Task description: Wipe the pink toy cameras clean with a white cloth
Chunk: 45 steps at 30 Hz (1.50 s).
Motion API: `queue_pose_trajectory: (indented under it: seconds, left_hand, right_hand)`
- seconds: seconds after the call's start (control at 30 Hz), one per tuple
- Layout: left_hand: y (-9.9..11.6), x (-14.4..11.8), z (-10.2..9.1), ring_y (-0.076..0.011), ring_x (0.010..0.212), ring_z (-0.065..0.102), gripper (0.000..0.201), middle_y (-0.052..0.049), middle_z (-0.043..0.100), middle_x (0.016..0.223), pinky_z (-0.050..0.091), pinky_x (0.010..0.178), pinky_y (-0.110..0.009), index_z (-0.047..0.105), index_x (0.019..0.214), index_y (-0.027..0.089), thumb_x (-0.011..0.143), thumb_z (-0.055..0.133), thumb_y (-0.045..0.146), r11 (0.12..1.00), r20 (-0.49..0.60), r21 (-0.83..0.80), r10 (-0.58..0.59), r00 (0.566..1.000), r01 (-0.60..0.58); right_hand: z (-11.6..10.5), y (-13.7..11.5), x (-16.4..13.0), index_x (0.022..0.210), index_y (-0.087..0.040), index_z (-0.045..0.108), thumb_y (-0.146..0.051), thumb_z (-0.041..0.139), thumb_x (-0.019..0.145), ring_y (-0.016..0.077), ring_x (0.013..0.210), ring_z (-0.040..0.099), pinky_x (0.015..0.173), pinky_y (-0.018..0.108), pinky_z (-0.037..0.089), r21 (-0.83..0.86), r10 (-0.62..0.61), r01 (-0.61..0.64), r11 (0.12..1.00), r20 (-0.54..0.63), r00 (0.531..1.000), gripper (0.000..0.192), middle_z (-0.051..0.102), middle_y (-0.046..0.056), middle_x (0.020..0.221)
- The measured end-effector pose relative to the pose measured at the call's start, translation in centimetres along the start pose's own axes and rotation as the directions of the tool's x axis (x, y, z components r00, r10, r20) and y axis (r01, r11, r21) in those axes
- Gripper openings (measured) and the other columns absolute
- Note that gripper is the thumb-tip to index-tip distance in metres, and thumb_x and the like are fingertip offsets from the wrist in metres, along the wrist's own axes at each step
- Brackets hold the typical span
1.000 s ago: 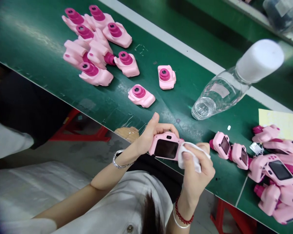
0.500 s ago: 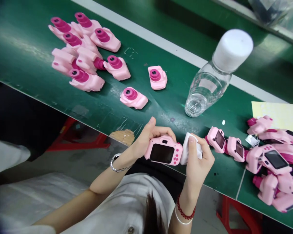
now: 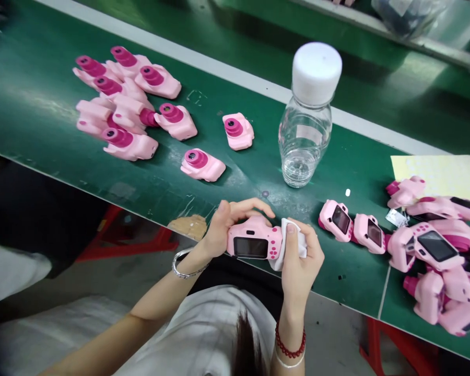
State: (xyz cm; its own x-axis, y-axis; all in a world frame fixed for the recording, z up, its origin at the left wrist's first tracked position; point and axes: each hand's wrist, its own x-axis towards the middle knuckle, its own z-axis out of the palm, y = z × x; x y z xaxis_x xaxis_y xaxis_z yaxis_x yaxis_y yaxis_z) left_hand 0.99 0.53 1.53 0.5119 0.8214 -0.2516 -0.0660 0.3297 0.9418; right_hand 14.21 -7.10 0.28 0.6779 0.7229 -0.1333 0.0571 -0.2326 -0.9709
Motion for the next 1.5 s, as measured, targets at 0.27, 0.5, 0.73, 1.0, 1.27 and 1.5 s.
queue_pose_trajectory:
  seconds: [0.27,0.5,0.73,1.0,1.27,1.5]
  left_hand:
    - [0.3,0.4,0.4,-0.014,0.051,0.054,0.086,-0.002,0.066,0.063,0.036,0.05,-0.025,0.063,0.095,0.018,0.077,0.032,0.096,0.985,0.061,-0.11,-0.125,0.99,0.132]
    - [0.2,1.0,0.5,-0.0115,0.048,0.05,0.083,0.0,0.063,0.059,0.034,0.048,-0.024,0.064,0.088,0.017,0.079,0.035,0.094,0.959,0.055,-0.143,-0.24,0.969,0.246]
    - [0.8,1.3,1.0,-0.0121,0.05,0.052,0.077,0.0,0.064,0.06,0.035,0.051,-0.025,0.065,0.087,0.018,0.088,0.03,0.087,0.946,0.031,-0.108,-0.303,0.952,0.305]
    - [-0.1,1.4,0.9,-0.0125,0.045,0.049,0.081,0.002,0.061,0.057,0.034,0.047,-0.025,0.063,0.095,0.019,0.082,0.03,0.092,0.948,0.043,0.026,-0.319,0.947,0.319]
    - [-0.2,1.0,1.3,-0.0178,0.069,0.062,0.073,-0.003,0.07,0.075,0.045,0.067,-0.029,0.069,0.094,0.017,0.095,0.028,0.078,0.951,0.04,0.275,-0.16,0.986,0.143]
    - [0.0,1.2,1.5,-0.0158,0.059,0.059,0.074,-0.002,0.067,0.064,0.043,0.059,-0.027,0.067,0.084,0.017,0.092,0.031,0.081,0.957,0.019,0.238,-0.174,0.985,0.165]
  right_hand:
    - [-0.4,0.4,0.4,0.089,-0.02,0.078,-0.059,0.074,0.082,0.0194,0.077,0.069,0.07,0.031,0.055,-0.008,-0.044,0.043,0.999,-0.007,0.999,0.04,0.077,0.007,0.089]
    - [-0.4,0.8,0.8,0.087,-0.02,0.078,-0.057,0.077,0.079,0.0186,0.074,0.068,0.069,0.03,0.054,0.081,0.043,-0.045,0.996,0.023,0.999,0.038,0.076,0.005,0.085]
    - [-0.8,1.1,1.2,0.088,-0.019,0.077,-0.059,0.076,0.077,0.019,0.073,0.068,0.068,0.031,0.053,0.081,0.12,-0.125,0.989,0.059,0.991,0.042,0.076,0.005,0.084]
    - [-1.3,0.7,1.3,0.088,-0.021,0.079,-0.051,0.071,0.087,0.0173,0.072,0.066,0.067,0.03,0.053,0.041,-0.07,0.068,0.997,0.055,0.996,0.031,0.075,0.004,0.082]
    - [-2.6,-1.4,4.0,0.092,-0.027,0.081,-0.031,0.071,0.089,0.0148,0.073,0.064,0.066,0.028,0.051,0.044,-0.314,0.366,0.93,0.614,0.724,0.011,0.071,0.001,0.082]
    - [-2.0,-1.2,4.0,0.068,-0.02,0.067,-0.022,0.064,0.083,0.0082,0.057,0.05,0.055,0.022,0.039,-0.025,-0.383,0.446,0.894,0.471,0.795,0.016,0.057,-0.004,0.063]
